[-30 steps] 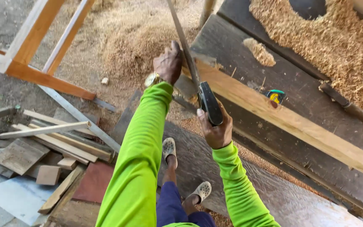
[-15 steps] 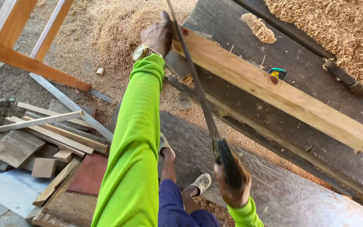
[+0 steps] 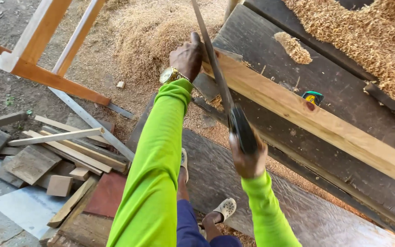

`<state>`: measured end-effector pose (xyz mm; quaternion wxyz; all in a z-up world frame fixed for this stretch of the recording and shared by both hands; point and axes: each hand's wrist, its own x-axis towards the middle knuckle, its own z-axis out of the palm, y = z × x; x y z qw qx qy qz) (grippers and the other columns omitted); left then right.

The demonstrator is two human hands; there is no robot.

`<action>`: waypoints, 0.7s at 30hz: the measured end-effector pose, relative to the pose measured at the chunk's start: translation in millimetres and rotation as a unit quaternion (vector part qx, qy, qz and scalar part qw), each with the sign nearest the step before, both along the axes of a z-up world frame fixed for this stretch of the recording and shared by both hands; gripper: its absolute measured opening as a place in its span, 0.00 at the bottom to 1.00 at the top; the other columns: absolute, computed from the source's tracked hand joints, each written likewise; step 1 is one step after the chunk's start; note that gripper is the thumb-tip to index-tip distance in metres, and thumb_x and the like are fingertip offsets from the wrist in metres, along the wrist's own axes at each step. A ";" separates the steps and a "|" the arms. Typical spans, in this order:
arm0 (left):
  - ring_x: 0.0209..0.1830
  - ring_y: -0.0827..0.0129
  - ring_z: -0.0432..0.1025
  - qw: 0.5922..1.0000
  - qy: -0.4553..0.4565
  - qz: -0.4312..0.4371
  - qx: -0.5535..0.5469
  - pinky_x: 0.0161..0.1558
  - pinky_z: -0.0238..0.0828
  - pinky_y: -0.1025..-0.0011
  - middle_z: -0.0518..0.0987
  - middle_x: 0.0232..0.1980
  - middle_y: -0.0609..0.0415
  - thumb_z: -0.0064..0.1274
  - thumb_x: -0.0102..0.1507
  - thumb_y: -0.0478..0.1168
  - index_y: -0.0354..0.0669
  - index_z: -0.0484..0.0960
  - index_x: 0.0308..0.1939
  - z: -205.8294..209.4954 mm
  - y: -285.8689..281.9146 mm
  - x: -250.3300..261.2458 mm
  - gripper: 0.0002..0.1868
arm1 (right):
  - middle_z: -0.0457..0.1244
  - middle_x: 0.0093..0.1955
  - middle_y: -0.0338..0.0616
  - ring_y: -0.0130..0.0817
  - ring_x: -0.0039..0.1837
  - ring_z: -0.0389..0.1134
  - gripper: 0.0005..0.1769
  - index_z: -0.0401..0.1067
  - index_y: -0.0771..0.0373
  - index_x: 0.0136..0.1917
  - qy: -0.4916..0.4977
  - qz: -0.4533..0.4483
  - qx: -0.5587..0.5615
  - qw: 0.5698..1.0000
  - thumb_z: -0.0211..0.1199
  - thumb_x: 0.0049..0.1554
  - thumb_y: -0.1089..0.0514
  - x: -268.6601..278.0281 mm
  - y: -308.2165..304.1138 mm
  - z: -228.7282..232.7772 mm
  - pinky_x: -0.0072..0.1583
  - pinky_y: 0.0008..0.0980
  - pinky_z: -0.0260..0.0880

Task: The recorder is using a hand saw to cut a piece of lumber on a workbench.

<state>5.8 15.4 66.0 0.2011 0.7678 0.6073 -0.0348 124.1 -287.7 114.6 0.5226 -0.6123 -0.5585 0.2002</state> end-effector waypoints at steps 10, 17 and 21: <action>0.32 0.57 0.78 1.000 -0.016 -0.013 0.006 0.31 0.78 0.62 0.81 0.39 0.41 0.35 0.73 0.33 0.43 0.60 0.60 -1.4 4.3 -0.1 0.12 | 0.71 0.41 0.48 0.31 0.42 0.74 0.14 0.74 0.69 0.58 0.006 -0.005 -0.026 1.000 0.69 0.60 0.63 -2.6 75.5 5.8 0.45 0.31 0.75; 0.30 0.59 0.76 0.999 -0.012 -0.022 0.034 0.31 0.77 0.63 0.80 0.37 0.43 0.41 0.71 0.34 0.41 0.59 0.61 -19.6 12.5 1.3 0.15 | 0.71 0.45 0.48 0.30 0.45 0.73 0.16 0.73 0.69 0.60 0.013 -0.008 -0.051 0.999 0.65 0.60 0.62 0.9 -44.9 14.7 0.48 0.29 0.74; 0.31 0.59 0.78 0.999 -0.002 -0.016 0.029 0.31 0.79 0.65 0.81 0.38 0.44 0.42 0.72 0.34 0.41 0.60 0.61 -19.0 12.8 1.6 0.14 | 0.72 0.37 0.45 0.28 0.33 0.73 0.17 0.74 0.67 0.58 -0.014 -0.039 -0.167 0.985 0.64 0.57 0.59 13.3 -128.3 -3.4 0.36 0.29 0.71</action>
